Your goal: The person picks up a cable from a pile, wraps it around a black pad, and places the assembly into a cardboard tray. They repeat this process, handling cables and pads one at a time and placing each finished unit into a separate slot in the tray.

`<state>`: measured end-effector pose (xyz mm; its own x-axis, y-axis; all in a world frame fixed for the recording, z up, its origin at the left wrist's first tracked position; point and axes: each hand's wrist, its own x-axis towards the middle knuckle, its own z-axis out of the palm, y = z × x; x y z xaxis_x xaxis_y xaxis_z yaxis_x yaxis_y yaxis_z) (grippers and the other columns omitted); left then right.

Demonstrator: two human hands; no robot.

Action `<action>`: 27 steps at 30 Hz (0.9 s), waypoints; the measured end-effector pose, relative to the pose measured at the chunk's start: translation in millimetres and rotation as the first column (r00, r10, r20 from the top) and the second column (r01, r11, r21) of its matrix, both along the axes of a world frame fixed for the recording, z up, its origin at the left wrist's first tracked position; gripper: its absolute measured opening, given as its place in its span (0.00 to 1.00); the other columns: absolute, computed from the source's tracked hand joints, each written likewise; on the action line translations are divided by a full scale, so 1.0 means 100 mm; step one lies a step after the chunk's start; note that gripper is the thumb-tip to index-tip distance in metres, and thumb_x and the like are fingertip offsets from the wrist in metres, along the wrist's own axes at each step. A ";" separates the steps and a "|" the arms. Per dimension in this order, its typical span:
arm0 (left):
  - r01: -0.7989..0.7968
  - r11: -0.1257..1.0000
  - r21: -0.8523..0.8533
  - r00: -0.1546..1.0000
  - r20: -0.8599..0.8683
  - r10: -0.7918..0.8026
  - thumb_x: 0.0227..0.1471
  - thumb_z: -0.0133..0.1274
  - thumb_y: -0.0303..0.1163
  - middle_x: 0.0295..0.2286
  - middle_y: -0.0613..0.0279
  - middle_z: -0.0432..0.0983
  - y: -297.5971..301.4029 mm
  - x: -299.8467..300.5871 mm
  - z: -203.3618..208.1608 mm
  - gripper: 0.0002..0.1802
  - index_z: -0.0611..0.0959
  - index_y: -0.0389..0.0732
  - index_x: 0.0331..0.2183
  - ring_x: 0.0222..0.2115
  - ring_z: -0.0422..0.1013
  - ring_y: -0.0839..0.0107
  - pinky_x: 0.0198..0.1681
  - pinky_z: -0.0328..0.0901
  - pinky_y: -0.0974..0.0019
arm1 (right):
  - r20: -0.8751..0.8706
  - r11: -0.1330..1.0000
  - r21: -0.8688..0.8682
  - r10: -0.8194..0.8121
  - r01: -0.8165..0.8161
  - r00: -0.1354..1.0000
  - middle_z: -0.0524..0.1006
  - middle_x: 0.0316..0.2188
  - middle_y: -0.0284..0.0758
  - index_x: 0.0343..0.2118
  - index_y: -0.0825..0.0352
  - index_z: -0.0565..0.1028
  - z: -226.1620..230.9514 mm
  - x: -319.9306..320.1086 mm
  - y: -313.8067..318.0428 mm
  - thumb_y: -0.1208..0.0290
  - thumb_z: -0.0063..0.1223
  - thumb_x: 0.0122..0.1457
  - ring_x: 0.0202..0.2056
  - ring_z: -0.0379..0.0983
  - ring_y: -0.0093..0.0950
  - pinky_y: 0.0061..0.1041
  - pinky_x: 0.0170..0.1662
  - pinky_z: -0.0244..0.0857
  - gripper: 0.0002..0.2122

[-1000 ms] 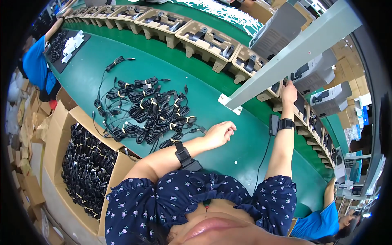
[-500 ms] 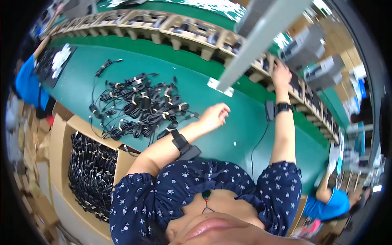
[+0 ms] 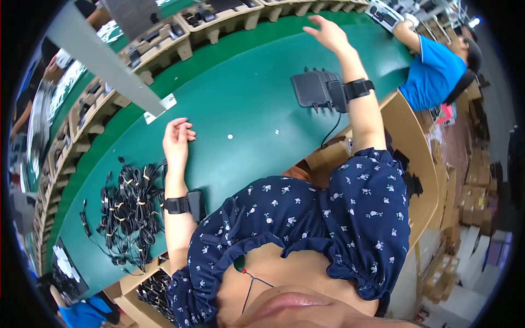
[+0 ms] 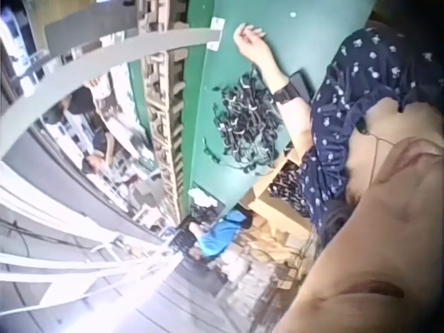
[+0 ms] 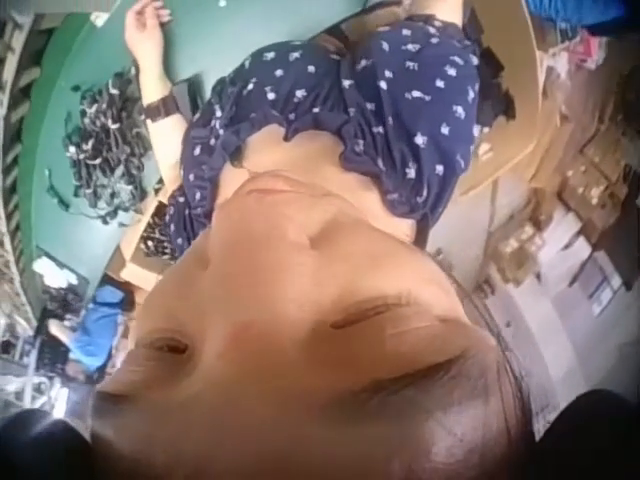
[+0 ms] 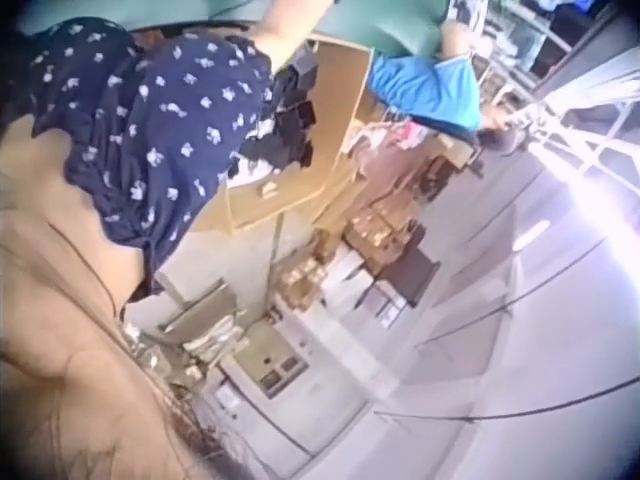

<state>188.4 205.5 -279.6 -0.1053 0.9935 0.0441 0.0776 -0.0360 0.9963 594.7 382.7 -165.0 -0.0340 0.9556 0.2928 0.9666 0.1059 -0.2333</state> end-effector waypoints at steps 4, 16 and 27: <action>0.005 1.000 0.003 0.999 -0.044 -0.005 0.55 0.42 0.25 0.30 0.60 0.71 0.00 -0.06 -0.02 0.09 0.72 0.33 0.38 0.25 0.68 0.79 0.28 0.64 0.78 | 0.045 0.954 -0.293 0.078 -0.062 0.996 0.68 0.46 0.46 0.50 0.59 0.64 -0.27 0.59 -0.39 0.48 0.56 0.45 0.48 0.64 0.41 0.33 0.49 0.60 0.31; -0.026 1.000 0.012 1.000 0.000 0.026 0.54 0.43 0.25 0.30 0.60 0.72 -0.02 -0.06 -0.04 0.08 0.72 0.33 0.37 0.24 0.67 0.80 0.28 0.64 0.78 | 0.342 0.877 -0.432 0.374 -0.209 0.862 0.62 0.49 0.41 0.56 0.55 0.56 -0.50 -0.31 -0.95 0.52 0.66 0.30 0.51 0.56 0.38 0.39 0.50 0.54 0.45; 0.258 0.965 0.041 0.920 0.297 -0.258 0.53 0.43 0.49 0.40 0.50 0.70 -0.20 0.27 0.22 0.29 0.64 0.36 0.48 0.36 0.70 0.67 0.37 0.66 0.68 | -0.531 0.330 0.186 0.826 -0.925 0.188 0.67 0.32 0.32 0.29 0.65 0.73 -0.32 -2.08 -0.88 0.70 0.52 0.50 0.39 0.62 0.29 0.29 0.45 0.57 0.05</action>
<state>215.6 185.4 -257.3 0.1460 0.9880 0.0512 -0.2335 -0.0158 0.9722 386.3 295.0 -197.1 -0.7942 0.4212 0.4380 0.0073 0.7274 -0.6861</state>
